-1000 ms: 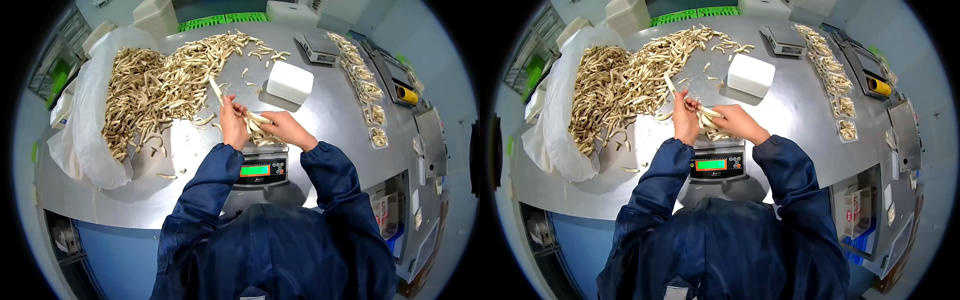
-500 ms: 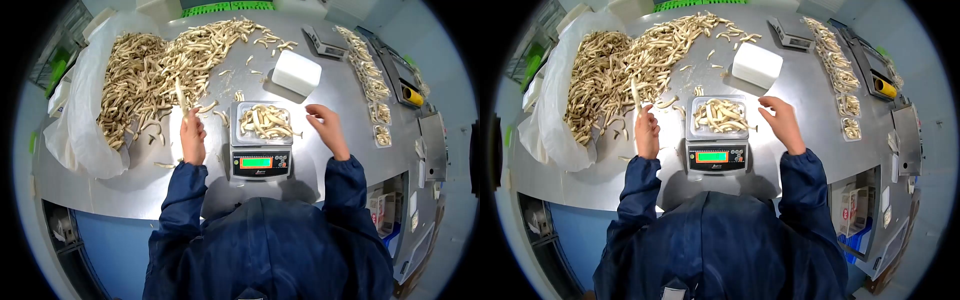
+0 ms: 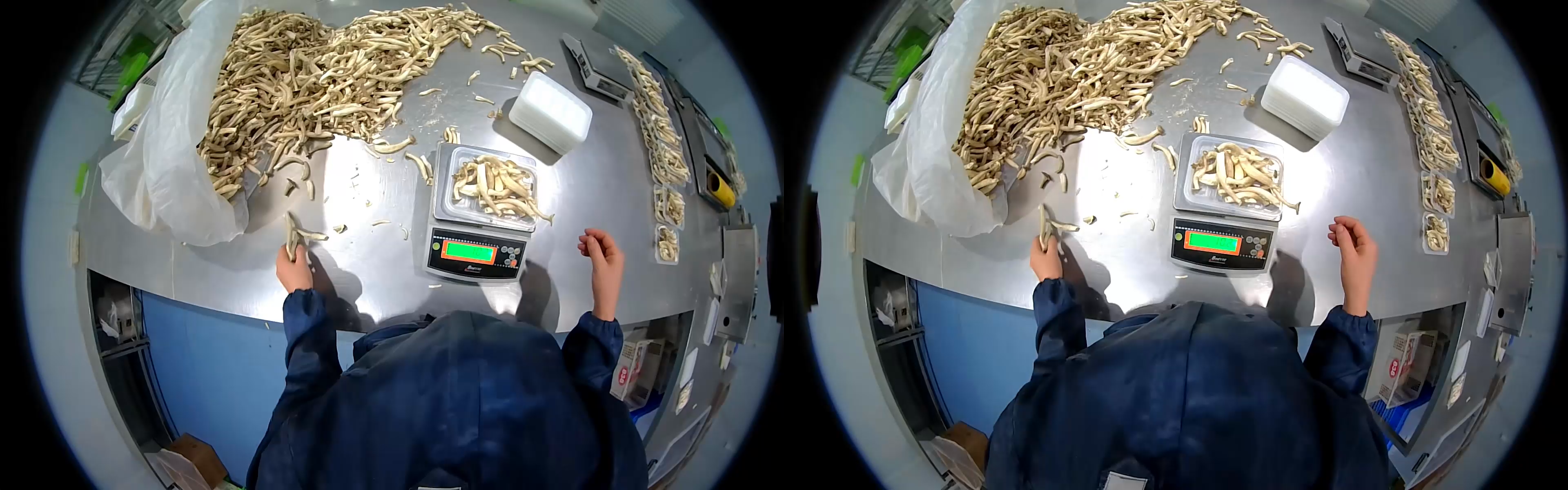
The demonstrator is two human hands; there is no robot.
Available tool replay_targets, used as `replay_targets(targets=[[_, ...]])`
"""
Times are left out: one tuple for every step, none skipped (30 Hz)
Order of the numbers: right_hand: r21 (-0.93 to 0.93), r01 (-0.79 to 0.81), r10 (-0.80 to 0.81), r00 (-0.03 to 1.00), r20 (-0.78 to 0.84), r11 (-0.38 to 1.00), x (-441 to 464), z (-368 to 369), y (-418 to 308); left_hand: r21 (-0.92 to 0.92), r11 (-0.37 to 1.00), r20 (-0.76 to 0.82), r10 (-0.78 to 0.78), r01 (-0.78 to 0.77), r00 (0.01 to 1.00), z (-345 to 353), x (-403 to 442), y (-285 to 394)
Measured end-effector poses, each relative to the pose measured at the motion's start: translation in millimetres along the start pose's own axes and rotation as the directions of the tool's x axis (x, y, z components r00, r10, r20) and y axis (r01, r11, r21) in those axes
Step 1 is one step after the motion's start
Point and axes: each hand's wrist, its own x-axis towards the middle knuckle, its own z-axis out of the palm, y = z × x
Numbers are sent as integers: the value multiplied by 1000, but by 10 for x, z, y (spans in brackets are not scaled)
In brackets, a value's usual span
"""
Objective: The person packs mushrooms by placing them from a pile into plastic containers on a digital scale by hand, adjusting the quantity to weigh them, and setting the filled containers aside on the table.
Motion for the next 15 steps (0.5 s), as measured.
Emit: replay_targets(targets=[[-14,-1,1,1000,-15,1000,-13,25,-53,52,998,17,35,-35,999,88,91,-16],[-24,7,-7,1000,-9,1000,-27,41,-82,156,980,-16,130,-126,991,194,152,-22],[-38,14,-14,1000,-9,999,-37,54,-113,212,968,12,133,-132,991,286,195,70],[-52,21,-22,1000,-13,998,-41,59,-135,265,953,42,138,-144,990,374,254,200],[-59,33,-34,999,-24,998,-53,60,-114,317,935,73,143,-159,987,468,309,320],[-63,42,-43,999,-25,997,-69,65,-102,302,929,144,177,-214,974,567,365,416],[-65,51,-53,998,-23,997,-87,68,-97,306,924,197,175,-230,965,653,362,595],[-80,41,-43,999,-24,996,-108,63,-97,301,909,228,225,-288,947,785,422,654],[-92,31,-33,999,-24,995,-126,59,-99,296,891,255,274,-345,927,898,482,708],[-103,22,-24,999,-21,994,-141,52,-95,169,913,267,320,-371,909,955,486,835],[-88,17,-20,999,-25,996,-151,41,-77,41,920,271,365,-390,891,992,479,950],[-71,14,-15,1000,-26,997,-152,36,-52,60,923,246,355,-380,902,1052,466,991],[-54,9,-11,1000,-25,999,-153,43,-31,50,895,213,423,-442,881,1091,454,996],[-60,19,-20,999,-25,998,-156,64,-8,43,864,178,488,-502,854,1132,440,989],[-86,24,-24,1000,-9,996,-149,110,-4,38,828,143,550,-560,823,1163,422,992]])
